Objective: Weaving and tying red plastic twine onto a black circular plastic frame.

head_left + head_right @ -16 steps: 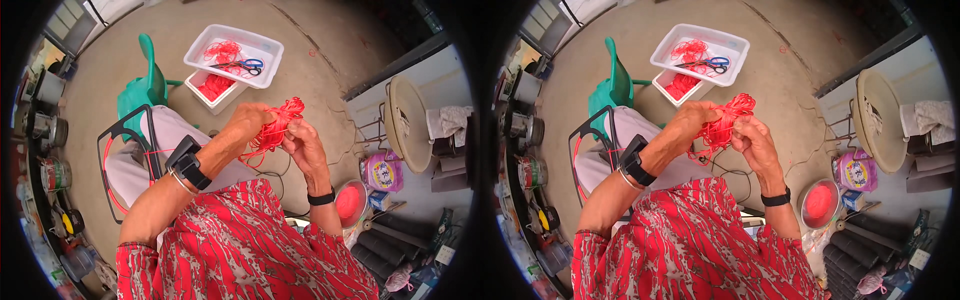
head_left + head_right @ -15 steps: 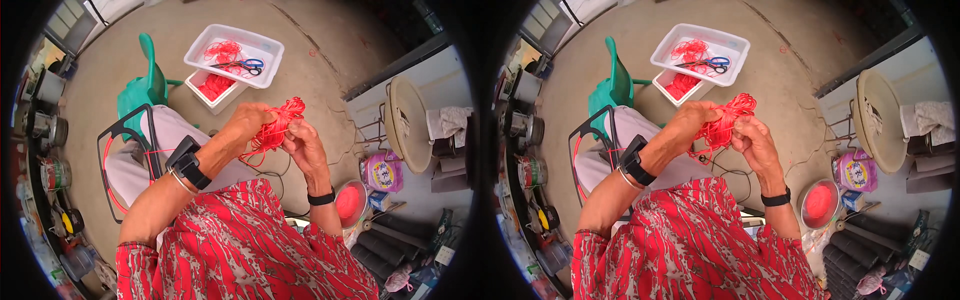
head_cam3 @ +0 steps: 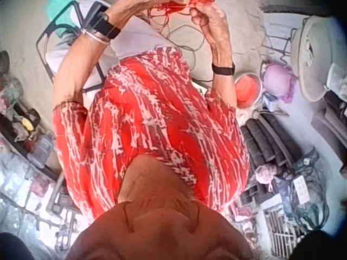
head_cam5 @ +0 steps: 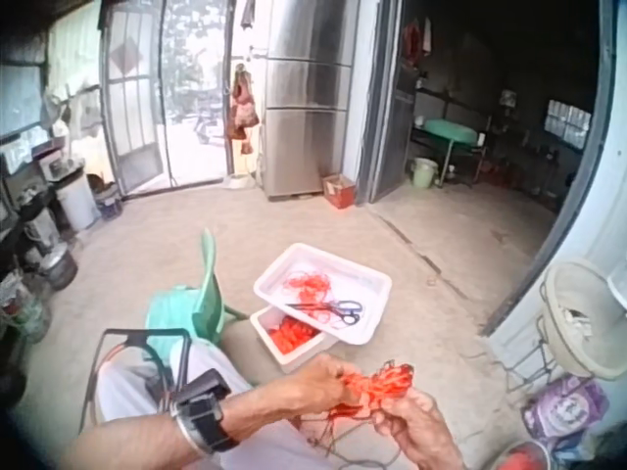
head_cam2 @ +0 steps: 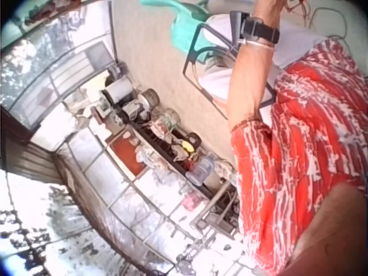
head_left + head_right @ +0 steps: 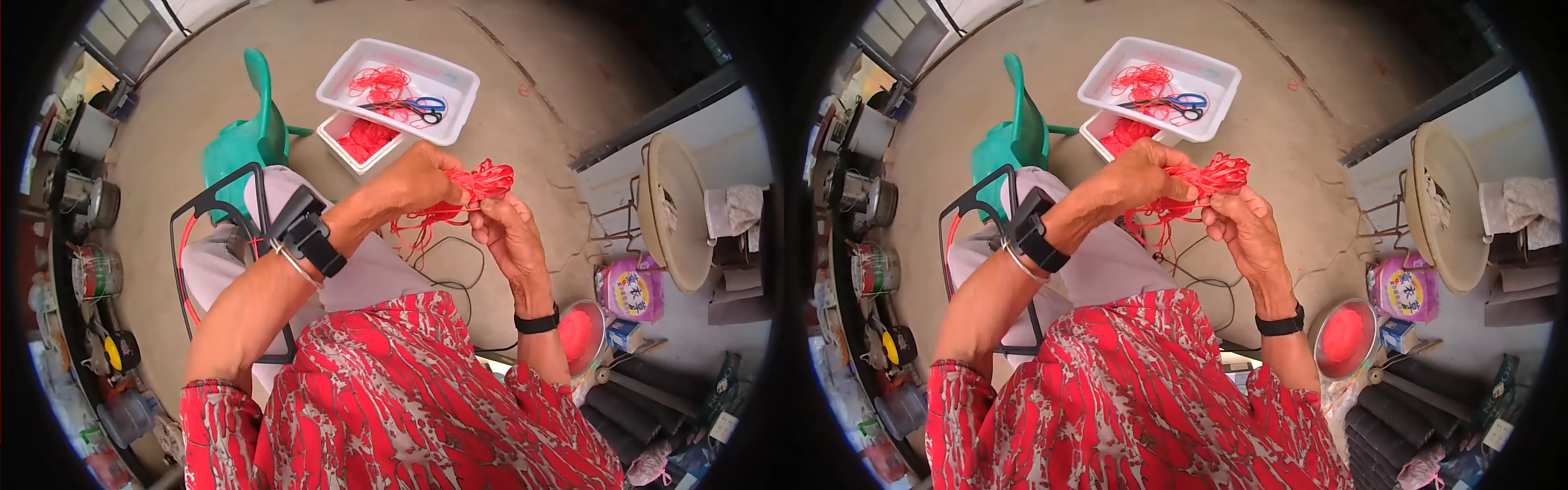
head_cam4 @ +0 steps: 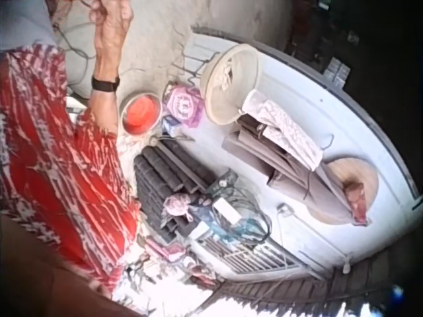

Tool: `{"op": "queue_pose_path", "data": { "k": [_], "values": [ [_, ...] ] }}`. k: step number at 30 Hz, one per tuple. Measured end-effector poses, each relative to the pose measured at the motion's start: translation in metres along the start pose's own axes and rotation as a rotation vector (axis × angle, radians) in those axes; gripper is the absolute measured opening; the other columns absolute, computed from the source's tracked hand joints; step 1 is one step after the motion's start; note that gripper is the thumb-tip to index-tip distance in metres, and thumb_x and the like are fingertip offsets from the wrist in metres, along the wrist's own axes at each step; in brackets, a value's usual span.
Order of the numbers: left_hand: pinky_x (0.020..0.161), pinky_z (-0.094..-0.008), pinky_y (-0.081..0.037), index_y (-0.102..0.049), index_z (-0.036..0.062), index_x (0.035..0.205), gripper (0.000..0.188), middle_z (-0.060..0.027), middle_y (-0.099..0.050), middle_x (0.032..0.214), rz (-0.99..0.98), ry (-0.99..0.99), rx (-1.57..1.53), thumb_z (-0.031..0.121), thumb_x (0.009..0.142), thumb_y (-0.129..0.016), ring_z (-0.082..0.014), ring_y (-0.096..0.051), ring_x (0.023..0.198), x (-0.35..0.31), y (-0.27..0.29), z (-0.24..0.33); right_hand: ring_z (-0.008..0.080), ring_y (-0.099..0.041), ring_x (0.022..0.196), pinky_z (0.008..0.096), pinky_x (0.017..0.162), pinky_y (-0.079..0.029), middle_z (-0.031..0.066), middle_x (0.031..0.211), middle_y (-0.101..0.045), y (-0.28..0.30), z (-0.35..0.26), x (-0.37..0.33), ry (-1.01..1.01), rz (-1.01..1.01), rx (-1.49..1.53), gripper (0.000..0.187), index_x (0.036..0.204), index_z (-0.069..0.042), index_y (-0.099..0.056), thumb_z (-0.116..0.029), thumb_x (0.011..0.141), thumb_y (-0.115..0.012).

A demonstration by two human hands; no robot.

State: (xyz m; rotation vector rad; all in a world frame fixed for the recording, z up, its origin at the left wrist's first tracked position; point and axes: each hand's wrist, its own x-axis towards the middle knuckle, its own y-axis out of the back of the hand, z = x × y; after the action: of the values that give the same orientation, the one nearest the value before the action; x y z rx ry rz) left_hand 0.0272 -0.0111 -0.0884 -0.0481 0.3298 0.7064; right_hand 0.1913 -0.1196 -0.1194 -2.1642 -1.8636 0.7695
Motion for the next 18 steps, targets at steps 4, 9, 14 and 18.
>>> {"op": "queue_pose_path", "data": {
  "k": [4,9,14,18],
  "values": [
    [0.061,-0.0261,-0.043,-0.072,0.005,0.089,0.012,0.0009,-0.063,0.07,-0.058,-0.045,0.227,0.006,0.076,-0.069,-0.0084,-0.053,0.063,0.0,0.013,0.022,0.0093,-0.051,0.057,0.0229,0.049,-0.039,0.0042,0.072,-0.059,-0.007,-0.003,0.001,0.02,-0.034,0.1,0.011,0.092,-0.002,-0.058,-0.012,0.087,-0.057],
    [0.059,-0.0264,-0.042,-0.071,0.0032,0.088,0.013,-0.0001,-0.062,0.067,-0.097,-0.15,0.357,0.007,0.077,-0.069,-0.0091,-0.052,0.063,0.002,0.019,0.032,0.0091,-0.048,0.053,0.0232,0.047,-0.036,0.0035,0.072,-0.058,0.002,-0.007,0.005,-0.003,-0.142,0.027,0.012,0.092,-0.002,-0.059,-0.012,0.086,-0.056],
    [0.058,-0.0284,-0.043,-0.07,0.0005,0.089,0.014,-0.0029,-0.062,0.066,-0.088,-0.315,0.431,0.008,0.078,-0.067,-0.0102,-0.052,0.062,0.007,0.016,0.032,0.0086,-0.048,0.051,0.022,0.045,-0.035,0.0027,0.065,-0.057,-0.012,-0.013,-0.003,0.047,-0.02,-0.056,0.013,0.091,-0.002,-0.061,-0.012,0.086,-0.056],
    [0.062,-0.0322,-0.045,-0.067,-0.0014,0.089,0.014,-0.0069,-0.061,0.065,-0.084,-0.292,0.507,0.007,0.078,-0.065,-0.0135,-0.055,0.064,0.005,0.012,0.034,0.0084,-0.049,0.052,0.0213,0.045,-0.036,0.0024,0.069,-0.059,-0.01,-0.011,-0.004,0.063,0.052,-0.117,0.012,0.091,-0.002,-0.061,-0.012,0.086,-0.056]
  ]
}}
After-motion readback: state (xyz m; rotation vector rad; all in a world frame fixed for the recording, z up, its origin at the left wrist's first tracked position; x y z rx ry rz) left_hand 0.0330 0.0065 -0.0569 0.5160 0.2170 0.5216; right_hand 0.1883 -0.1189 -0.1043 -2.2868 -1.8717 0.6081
